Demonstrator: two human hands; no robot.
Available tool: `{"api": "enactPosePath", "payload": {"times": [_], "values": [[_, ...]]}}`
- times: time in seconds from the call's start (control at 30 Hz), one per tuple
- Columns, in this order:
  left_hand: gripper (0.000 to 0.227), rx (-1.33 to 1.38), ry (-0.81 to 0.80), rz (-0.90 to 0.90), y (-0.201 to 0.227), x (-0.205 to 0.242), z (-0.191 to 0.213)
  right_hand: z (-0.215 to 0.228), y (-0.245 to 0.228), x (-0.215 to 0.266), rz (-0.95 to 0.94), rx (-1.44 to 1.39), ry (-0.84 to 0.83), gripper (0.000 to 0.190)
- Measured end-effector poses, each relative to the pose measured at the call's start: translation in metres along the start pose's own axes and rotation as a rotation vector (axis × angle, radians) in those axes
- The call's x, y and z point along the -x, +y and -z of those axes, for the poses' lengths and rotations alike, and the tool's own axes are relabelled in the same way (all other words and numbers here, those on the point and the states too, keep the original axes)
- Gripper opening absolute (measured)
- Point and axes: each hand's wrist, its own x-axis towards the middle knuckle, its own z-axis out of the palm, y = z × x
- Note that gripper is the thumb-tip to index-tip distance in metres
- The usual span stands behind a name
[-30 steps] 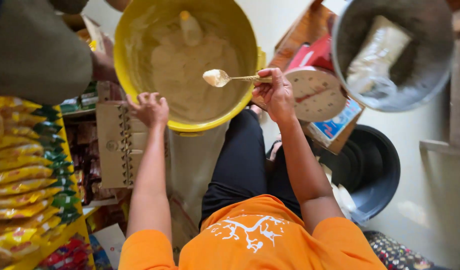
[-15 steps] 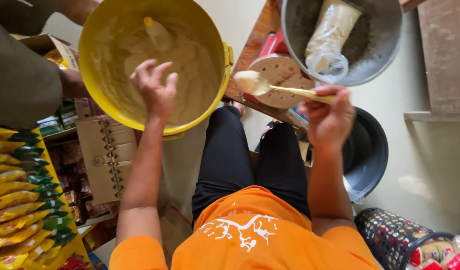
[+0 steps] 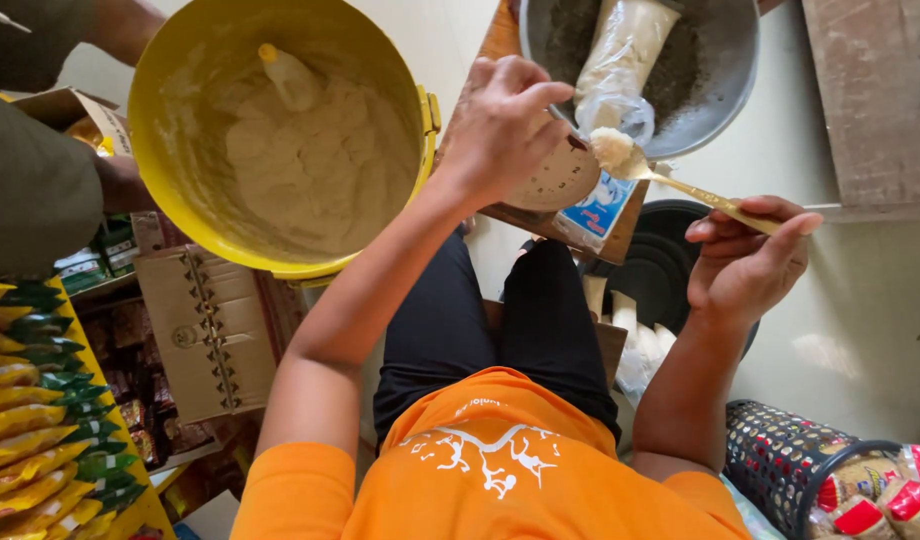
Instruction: Scooping powder from a large bucket into small plastic bags and weighing them on a scale in a shop environment.
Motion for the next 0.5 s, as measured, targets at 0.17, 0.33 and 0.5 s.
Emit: {"api": "enactPosePath", "payload": {"times": [0.17,0.33,0.5], "values": [[0.033,0.01,-0.207,0.194,0.018,-0.021,-0.016,-0.002,0.002,-0.01,0.033,0.007,0.018,0.051],[0.021,0.013,-0.107,0.192,0.012,-0.026,-0.037,-0.011,0.01,-0.018,0.122,0.08,-0.041,0.051],[0.017,-0.027,-0.04,0.135,0.012,-0.028,-0.039,-0.023,0.012,-0.025,0.253,0.206,-0.124,0.054]]}}
